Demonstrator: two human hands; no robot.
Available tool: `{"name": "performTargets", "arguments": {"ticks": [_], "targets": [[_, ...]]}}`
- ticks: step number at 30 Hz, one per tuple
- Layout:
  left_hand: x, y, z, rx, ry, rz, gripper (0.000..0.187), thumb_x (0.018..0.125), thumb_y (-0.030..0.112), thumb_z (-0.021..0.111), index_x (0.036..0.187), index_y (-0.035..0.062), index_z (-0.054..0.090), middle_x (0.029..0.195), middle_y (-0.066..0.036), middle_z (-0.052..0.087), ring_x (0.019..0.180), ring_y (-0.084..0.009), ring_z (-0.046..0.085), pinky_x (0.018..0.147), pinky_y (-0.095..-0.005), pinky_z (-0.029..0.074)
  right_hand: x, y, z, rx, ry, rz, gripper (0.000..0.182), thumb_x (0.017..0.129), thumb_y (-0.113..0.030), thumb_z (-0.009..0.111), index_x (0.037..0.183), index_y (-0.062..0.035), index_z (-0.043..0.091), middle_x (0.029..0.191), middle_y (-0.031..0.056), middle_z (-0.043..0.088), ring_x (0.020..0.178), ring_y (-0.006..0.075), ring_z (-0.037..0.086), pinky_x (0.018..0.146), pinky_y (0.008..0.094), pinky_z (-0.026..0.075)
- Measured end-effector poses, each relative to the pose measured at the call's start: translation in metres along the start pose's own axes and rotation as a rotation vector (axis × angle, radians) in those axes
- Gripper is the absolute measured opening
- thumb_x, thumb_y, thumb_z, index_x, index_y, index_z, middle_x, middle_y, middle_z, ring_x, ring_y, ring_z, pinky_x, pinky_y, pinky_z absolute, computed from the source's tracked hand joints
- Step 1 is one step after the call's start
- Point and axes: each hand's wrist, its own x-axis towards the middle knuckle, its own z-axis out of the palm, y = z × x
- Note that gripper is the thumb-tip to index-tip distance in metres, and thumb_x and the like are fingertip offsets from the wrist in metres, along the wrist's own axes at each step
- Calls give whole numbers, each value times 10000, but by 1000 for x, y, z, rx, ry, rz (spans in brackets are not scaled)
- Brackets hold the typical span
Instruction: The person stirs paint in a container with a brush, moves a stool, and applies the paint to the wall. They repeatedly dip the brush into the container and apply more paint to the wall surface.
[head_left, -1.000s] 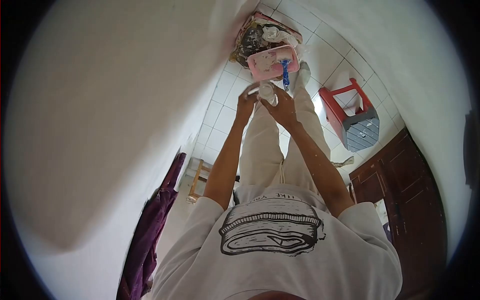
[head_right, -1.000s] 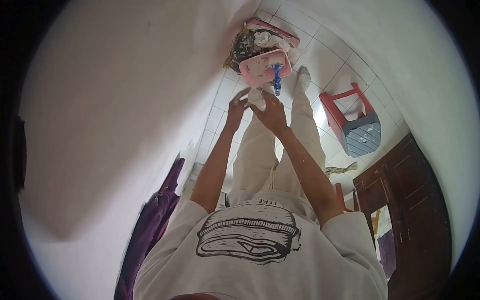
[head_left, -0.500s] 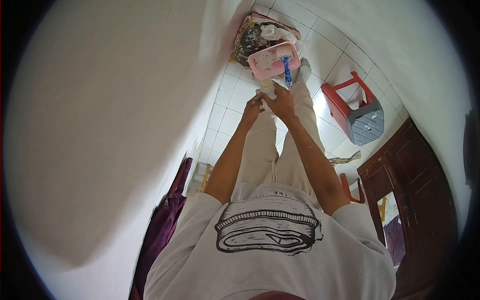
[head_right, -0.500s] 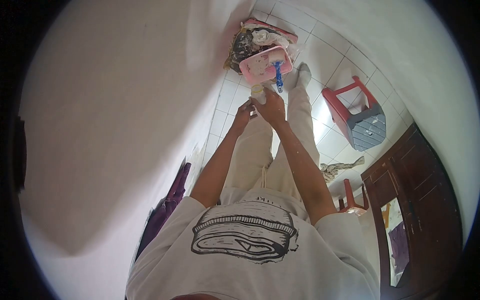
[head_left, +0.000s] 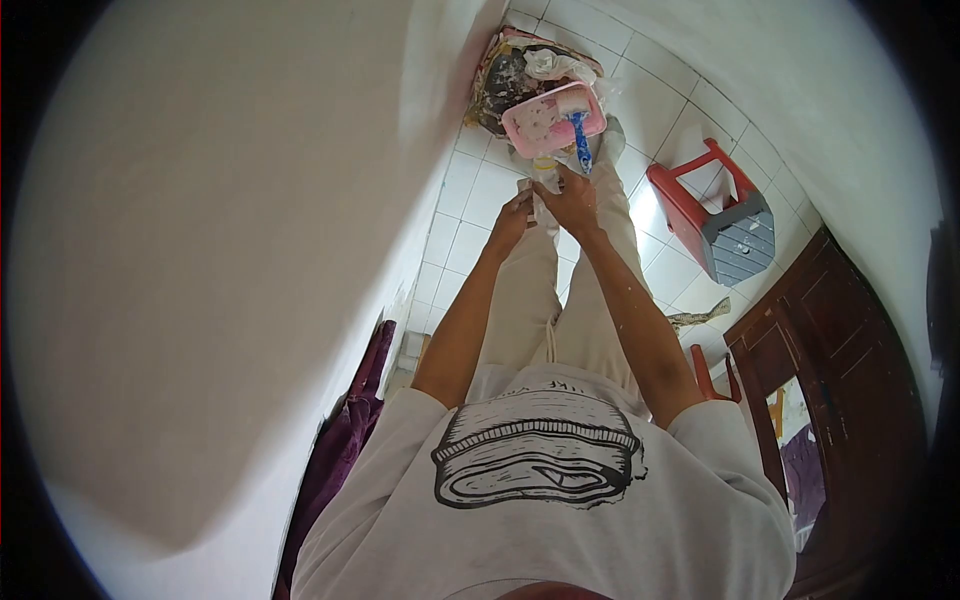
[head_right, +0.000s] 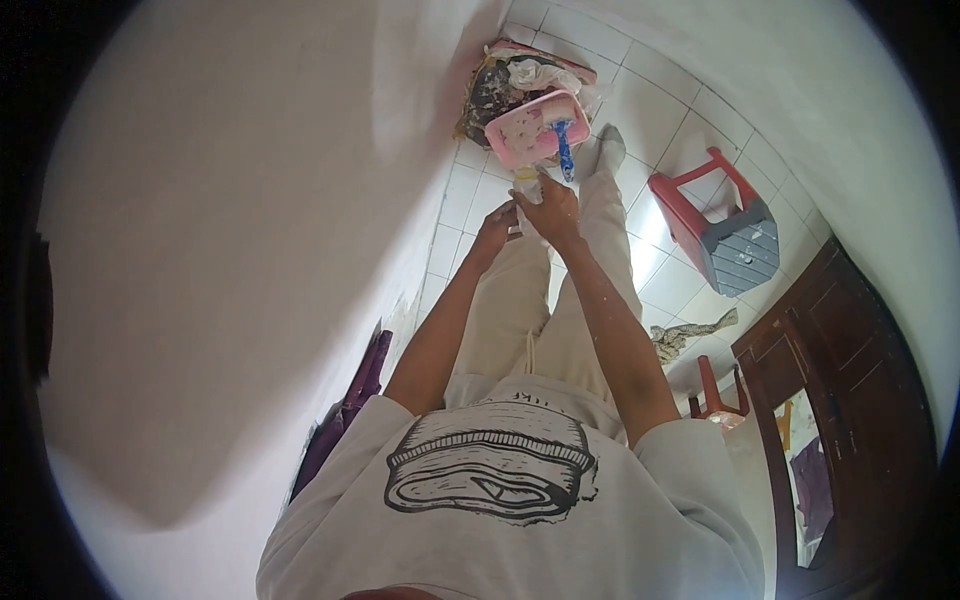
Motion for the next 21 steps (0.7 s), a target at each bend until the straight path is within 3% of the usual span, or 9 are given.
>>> {"name": "performTargets", "arguments": {"ticks": [9,13,15,19,21], "targets": [[0,1,-2,27,16,10,503,1040,220,419,1507,32,402,1388,-121,564,1225,-239,582,1023,-383,492,-2,-1,2,31,23,-23,618,788,-449,780,1181,13,664,958,239,727,890,388,719,816,453,571],[0,0,-2,5,14,20,551,1018,280,463,1513,52,386,1364,-94,572,1217,-208,568,1070,-413,450,-6,-2,5,78,36,-37,574,781,-374,806,1171,21,661,1004,243,722,913,385,717,827,438,570],[-1,3,1,8,123,68,502,1012,232,468,1479,51,434,1339,-91,581,1202,-205,569,1036,-394,481,-8,0,7,100,59,-59,555,779,-340,814,1168,24,659,1026,243,719,926,382,716,834,432,569],[-7,16,-2,-30,130,89,433,1006,201,478,1398,21,514,1270,-88,605,1181,-198,576,999,-377,508,-16,-1,9,217,100,-181,534,773,-266,835,1177,28,648,1040,215,717,969,354,708,844,424,562],[-10,20,-3,-56,177,139,376,982,185,497,1304,19,597,1195,-74,643,1058,-179,624,922,-355,535,-20,-7,7,231,151,-236,517,768,-244,848,1166,23,653,1011,190,726,965,334,711,832,421,560]]}}
